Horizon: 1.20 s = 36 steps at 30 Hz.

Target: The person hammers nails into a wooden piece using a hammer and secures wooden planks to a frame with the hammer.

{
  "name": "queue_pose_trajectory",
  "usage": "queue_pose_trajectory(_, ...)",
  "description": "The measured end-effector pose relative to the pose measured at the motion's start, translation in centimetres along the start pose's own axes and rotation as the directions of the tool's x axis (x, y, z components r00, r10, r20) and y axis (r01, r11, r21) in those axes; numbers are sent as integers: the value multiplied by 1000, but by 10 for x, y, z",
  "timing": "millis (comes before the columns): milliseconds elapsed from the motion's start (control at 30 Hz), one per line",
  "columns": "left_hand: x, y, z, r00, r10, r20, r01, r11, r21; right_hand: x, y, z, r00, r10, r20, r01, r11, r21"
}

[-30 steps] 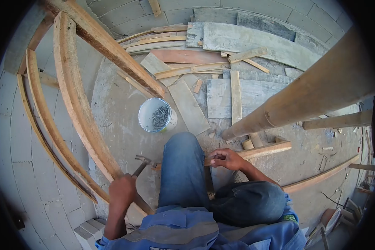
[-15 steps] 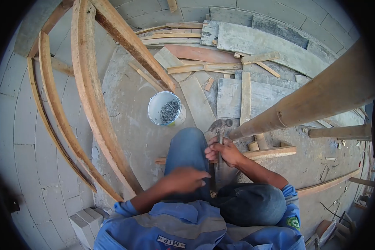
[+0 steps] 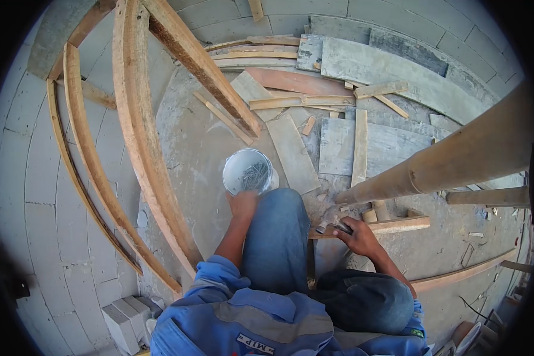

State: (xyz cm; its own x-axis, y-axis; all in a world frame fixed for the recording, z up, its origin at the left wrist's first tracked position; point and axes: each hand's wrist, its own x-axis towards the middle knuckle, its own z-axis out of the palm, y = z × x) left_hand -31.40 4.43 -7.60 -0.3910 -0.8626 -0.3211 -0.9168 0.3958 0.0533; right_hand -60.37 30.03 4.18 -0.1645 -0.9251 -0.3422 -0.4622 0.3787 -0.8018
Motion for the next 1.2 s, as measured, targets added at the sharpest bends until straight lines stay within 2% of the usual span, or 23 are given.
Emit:
queue_pose_trajectory(100, -12, -14, -11, 990, 93, 107, -88, 995, -52, -11, 2, 0, 992, 128, 11, -129, 991, 45)
queue_pose_trajectory(167, 5, -25, -27, 986, 104, 129, -97, 994, -54, -18, 12, 1, 990, 143, -20, -141, 988, 69)
queue_pose_trajectory(233, 26, -26, -40, 992, 30, 120, -13, 990, -137, -29, 15, 4, 982, 189, -33, -186, 980, 77)
queue_pose_trajectory(267, 44, -19, -47, 995, -49, 90, 68, 972, -226, -34, 17, 4, 980, 192, -42, -184, 971, 155)
queue_pose_trajectory(367, 100, -21, 20, 988, -157, 1, 153, 963, -222, -48, 32, 8, 973, 195, -124, -163, 959, 234)
queue_pose_trajectory(400, 102, -23, 36, 981, -191, 27, 192, 957, -215, -53, 58, 21, 964, 196, -181, -119, 924, 364)
queue_pose_trajectory(467, 109, -17, 55, 968, -242, 65, 250, 947, -204, -59, 53, 22, 952, 195, -237, -101, 927, 360)
queue_pose_trajectory(500, 113, -15, 61, 966, -248, 73, 258, 946, -199, -63, 48, 18, 939, 201, -278, -95, 931, 353)
queue_pose_trajectory(533, 116, -17, 64, 966, -244, 84, 256, 946, -196, -67, 42, 14, 920, 257, -295, -167, 940, 299)
queue_pose_trajectory(567, 121, -18, 69, 962, -253, 104, 269, 945, -189, -70, 44, 16, 905, 225, -361, -111, 944, 312)
queue_pose_trajectory(633, 126, -16, 68, 959, -244, 143, 268, 947, -177, -78, 41, 12, 892, 257, -372, -133, 936, 326)
queue_pose_trajectory(667, 135, -20, 75, 967, -192, 166, 215, 968, -132, -83, 44, 12, 880, 304, -365, -155, 910, 383)
queue_pose_trajectory(767, 132, -12, 69, 944, -280, 176, 310, 933, -180, -92, 51, 22, 812, 368, -453, -146, 880, 452)
queue_pose_trajectory(833, 147, -23, 87, 945, -224, 237, 267, 950, -165, -101, 52, 21, 782, 378, -495, -158, 889, 429)
queue_pose_trajectory(900, 147, -20, 84, 937, -288, 198, 334, 905, -263, -114, 57, 19, 754, 398, -523, -158, 882, 444)
queue_pose_trajectory(967, 155, -32, 88, 957, -249, 149, 281, 925, -257, -127, 67, 19, 737, 407, -540, -124, 867, 484)
queue_pose_trajectory(1033, 152, -39, 78, 935, -187, 302, 308, 851, -426, -137, 75, 19, 662, 437, -609, -122, 865, 487)
queue_pose_trajectory(1067, 152, -38, 70, 946, -184, 266, 302, 795, -526, -141, 77, 19, 631, 441, -638, -120, 868, 481)
queue_pose_trajectory(1167, 129, -37, 48, 955, -233, 183, 284, 542, -791, -143, 67, 16, 384, 528, -757, -67, 834, 547)
queue_pose_trajectory(1200, 119, -35, 39, 950, -266, 165, 271, 433, -860, -145, 80, 18, 289, 485, -826, -171, 875, 454)
